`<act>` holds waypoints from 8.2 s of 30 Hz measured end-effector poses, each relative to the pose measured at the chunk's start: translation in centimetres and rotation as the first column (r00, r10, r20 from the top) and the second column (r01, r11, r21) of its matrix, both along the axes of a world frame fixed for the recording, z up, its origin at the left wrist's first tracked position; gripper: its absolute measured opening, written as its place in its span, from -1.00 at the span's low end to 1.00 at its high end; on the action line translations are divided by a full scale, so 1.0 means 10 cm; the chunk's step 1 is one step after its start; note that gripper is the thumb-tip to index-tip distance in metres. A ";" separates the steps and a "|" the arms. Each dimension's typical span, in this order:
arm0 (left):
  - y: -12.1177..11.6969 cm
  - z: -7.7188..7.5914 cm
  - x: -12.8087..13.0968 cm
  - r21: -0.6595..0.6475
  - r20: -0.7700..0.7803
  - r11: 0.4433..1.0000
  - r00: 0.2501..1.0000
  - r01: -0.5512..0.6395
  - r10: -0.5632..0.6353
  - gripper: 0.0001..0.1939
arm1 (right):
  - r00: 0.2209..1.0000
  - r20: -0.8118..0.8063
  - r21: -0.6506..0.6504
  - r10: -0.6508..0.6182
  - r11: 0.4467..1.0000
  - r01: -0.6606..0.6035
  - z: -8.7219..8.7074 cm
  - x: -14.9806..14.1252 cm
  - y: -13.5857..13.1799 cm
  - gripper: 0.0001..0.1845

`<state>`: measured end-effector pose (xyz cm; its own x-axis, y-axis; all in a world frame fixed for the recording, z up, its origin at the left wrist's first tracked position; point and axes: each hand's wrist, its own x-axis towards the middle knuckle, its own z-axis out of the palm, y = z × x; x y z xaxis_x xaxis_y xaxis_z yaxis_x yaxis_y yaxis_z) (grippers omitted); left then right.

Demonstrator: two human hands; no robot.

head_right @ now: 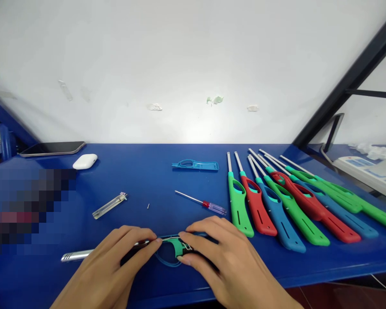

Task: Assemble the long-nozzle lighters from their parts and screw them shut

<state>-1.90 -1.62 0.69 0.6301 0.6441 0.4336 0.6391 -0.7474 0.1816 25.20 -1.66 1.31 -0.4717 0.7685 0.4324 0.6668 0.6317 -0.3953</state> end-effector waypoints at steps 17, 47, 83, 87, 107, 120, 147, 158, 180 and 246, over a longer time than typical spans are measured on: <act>0.14 0.20 -0.07 0.211 -0.020 0.957 0.978 -0.199 0.208 -0.49 | 0.990 0.139 0.185 -0.002 0.982 -0.024 0.38 0.07 0.32 -0.77; 0.67 0.38 -0.91 -0.289 -0.364 0.673 0.728 -0.681 0.581 -0.79 | 0.679 0.554 -0.269 0.482 0.875 -0.402 0.55 -1.56 1.73 -0.65; 0.64 0.84 -0.56 -0.274 0.089 0.857 0.875 -0.437 0.475 -0.74 | 0.876 0.270 -0.376 0.400 0.881 -0.286 0.42 -1.23 1.69 -0.65; 0.64 0.85 -0.60 -0.274 0.094 0.848 0.865 -0.453 0.493 -0.75 | 0.882 0.234 -0.386 0.408 0.872 -0.301 0.44 -1.29 1.72 -0.62; 0.58 0.90 -0.43 -0.326 0.235 0.886 0.879 -0.330 0.414 -0.77 | 0.882 -0.405 -0.402 0.241 0.819 -0.409 1.09 -0.77 1.49 -0.69; 0.54 0.88 -0.10 -0.316 0.434 0.926 0.837 -0.206 0.334 -0.89 | 0.861 -0.422 -0.324 0.285 0.839 -0.437 1.33 -0.64 1.25 -0.80; 0.38 0.95 0.09 -0.338 0.578 0.915 0.718 -0.221 0.387 -0.74 | 0.771 -0.519 -0.422 0.369 0.674 -0.607 1.35 -0.64 1.24 -0.53; 0.35 0.99 0.14 -0.403 0.570 0.888 0.697 -0.222 0.434 -0.70 | 0.767 -0.532 -0.471 0.358 0.628 -0.620 1.33 -0.66 1.24 -0.56; 0.38 1.05 0.01 -0.324 0.713 0.941 0.627 -0.102 0.313 -0.75 | 0.700 -0.612 -0.594 0.368 0.369 -0.714 1.25 -0.61 1.23 -0.57; 0.33 1.03 0.17 -0.311 0.740 0.941 0.588 -0.132 0.327 -0.77 | 0.658 -0.672 -0.412 0.340 0.568 -0.713 1.37 -0.69 0.92 -0.81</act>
